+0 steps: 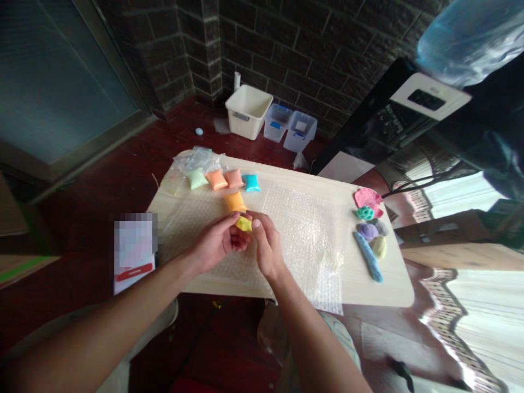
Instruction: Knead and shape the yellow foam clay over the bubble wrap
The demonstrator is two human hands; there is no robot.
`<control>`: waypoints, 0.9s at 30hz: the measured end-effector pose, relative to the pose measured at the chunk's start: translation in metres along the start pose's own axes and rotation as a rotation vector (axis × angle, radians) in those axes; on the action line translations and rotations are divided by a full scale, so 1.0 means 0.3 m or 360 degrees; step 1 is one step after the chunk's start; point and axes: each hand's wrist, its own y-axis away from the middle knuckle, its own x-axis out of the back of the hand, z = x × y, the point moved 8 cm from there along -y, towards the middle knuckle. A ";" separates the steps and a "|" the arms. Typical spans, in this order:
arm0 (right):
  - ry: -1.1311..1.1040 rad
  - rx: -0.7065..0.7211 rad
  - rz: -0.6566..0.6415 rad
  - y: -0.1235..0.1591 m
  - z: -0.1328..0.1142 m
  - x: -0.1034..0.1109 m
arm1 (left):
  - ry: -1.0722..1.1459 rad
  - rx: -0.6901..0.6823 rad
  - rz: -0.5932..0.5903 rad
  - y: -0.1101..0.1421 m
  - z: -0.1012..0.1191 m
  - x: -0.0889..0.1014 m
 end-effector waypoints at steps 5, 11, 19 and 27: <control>0.0103 0.0185 0.0181 0.000 -0.033 0.038 | 0.0030 0.0065 0.0067 -0.006 -0.003 0.013; 0.0026 0.0007 0.0244 -0.001 -0.003 0.051 | -0.0325 -0.0028 -0.0019 -0.001 0.007 0.004; -0.0413 -0.0194 0.0454 -0.019 0.049 0.095 | -0.1849 -0.0993 0.0343 0.074 0.157 -0.009; -0.0308 -0.0236 0.0218 -0.008 0.048 0.055 | -0.2144 -0.1046 0.0055 0.061 0.092 -0.034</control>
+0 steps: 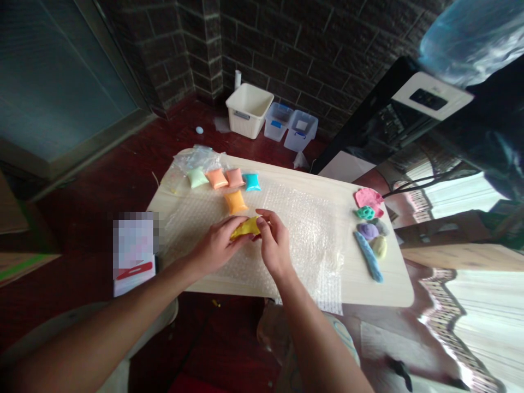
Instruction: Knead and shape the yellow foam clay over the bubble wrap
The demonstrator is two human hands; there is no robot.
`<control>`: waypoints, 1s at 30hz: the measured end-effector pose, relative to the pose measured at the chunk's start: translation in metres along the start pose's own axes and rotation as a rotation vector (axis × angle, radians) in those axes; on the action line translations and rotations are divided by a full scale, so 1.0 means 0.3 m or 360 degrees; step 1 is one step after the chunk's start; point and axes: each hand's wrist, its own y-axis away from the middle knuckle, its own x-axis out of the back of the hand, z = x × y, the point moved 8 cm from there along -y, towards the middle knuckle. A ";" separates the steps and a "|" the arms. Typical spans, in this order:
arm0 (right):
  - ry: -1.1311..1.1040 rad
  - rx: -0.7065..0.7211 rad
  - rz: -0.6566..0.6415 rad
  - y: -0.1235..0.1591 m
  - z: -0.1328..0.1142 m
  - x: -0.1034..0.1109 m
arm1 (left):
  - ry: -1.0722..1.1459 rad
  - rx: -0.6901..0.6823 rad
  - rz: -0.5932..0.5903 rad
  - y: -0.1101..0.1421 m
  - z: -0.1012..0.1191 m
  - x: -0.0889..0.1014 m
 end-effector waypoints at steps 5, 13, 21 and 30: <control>0.0681 0.0446 -0.0077 0.025 -0.092 -0.008 | 0.0095 -0.0044 -0.0213 0.007 0.022 -0.032; 0.1207 0.0679 -0.0123 0.032 -0.104 -0.038 | 0.0366 0.0072 -0.0307 0.023 0.010 -0.059; 0.1029 0.0409 0.0132 0.001 -0.079 0.023 | 0.0382 0.0265 -0.0204 0.015 -0.026 -0.004; 0.1151 0.0264 -0.0183 -0.003 -0.048 -0.014 | 0.0445 0.0293 -0.0159 -0.008 -0.039 0.024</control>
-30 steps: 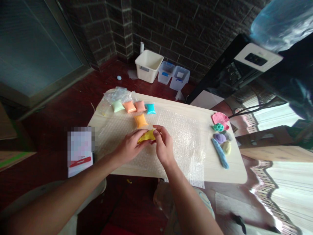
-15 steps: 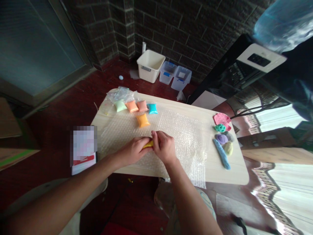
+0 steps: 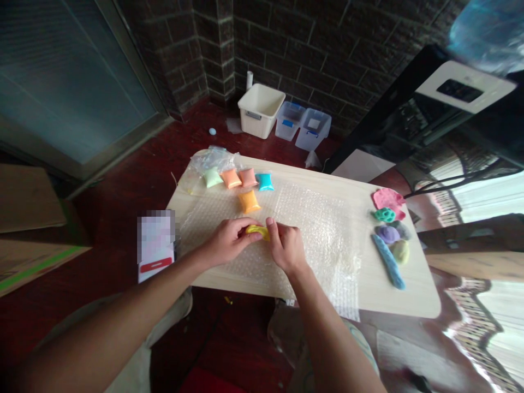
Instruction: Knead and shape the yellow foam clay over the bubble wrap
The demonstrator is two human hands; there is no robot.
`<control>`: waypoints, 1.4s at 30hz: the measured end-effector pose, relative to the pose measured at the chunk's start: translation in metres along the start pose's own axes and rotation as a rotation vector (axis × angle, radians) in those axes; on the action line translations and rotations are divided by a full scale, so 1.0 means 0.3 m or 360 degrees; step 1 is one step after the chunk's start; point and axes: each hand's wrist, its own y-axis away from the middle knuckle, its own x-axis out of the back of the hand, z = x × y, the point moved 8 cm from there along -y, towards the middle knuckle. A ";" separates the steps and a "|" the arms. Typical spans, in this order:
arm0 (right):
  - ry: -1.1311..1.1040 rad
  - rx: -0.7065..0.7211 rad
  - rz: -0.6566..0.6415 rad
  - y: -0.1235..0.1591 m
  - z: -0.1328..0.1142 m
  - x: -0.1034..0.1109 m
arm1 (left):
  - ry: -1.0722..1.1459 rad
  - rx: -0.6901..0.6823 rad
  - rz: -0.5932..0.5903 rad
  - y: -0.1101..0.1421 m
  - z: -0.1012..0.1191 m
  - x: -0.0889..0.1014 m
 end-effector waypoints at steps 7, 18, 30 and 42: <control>-0.0238 -0.0170 0.0102 -0.001 0.044 -0.020 | 0.0564 0.0180 0.0092 -0.005 -0.023 -0.023; -0.0245 0.0422 -0.0182 0.040 -0.089 -0.014 | 0.0159 0.0088 0.0209 0.007 0.008 0.032; 0.0086 0.0178 -0.0031 0.027 -0.041 -0.037 | -0.0054 -0.0134 0.0110 0.024 0.105 -0.012; 0.0269 0.0300 -0.0040 0.038 -0.038 -0.058 | 0.0250 0.0066 0.0088 0.031 0.021 -0.039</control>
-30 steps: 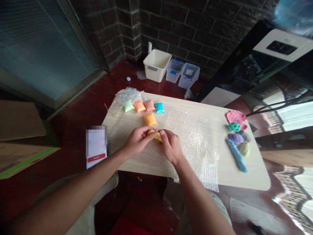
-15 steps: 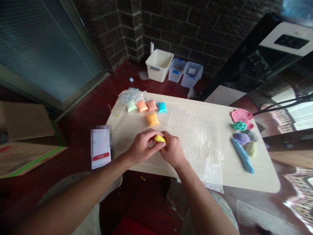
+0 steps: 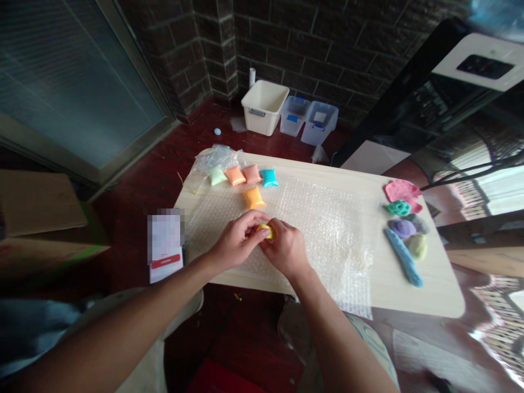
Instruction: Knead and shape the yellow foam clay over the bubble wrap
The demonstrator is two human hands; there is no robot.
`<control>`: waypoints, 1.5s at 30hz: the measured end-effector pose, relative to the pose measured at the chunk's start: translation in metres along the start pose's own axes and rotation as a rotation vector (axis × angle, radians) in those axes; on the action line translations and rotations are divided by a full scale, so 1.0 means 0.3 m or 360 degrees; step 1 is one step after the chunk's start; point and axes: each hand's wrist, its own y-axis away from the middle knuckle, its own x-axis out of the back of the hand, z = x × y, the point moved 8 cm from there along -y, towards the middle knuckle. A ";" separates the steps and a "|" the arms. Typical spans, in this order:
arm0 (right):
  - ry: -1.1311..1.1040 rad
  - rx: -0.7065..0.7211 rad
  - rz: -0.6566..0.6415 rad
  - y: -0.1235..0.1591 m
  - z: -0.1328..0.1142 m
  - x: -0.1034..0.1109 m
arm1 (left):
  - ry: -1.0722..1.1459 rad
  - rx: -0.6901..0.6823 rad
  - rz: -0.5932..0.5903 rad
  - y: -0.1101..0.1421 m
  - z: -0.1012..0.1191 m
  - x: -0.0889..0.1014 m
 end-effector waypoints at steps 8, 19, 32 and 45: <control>0.0179 -0.0084 -0.0046 -0.007 -0.013 0.004 | -0.0008 -0.0021 -0.0085 0.002 0.011 -0.005; -0.0139 0.0038 0.0082 -0.002 -0.009 0.020 | 0.0576 0.0128 -0.0133 -0.026 -0.022 -0.021; -0.0895 -0.0200 0.0071 -0.005 -0.008 0.031 | 0.0659 0.0260 0.0004 -0.038 -0.077 -0.005; -0.1624 -0.0443 0.0296 -0.017 0.069 0.059 | 0.0676 0.0398 -0.0361 -0.012 -0.058 -0.115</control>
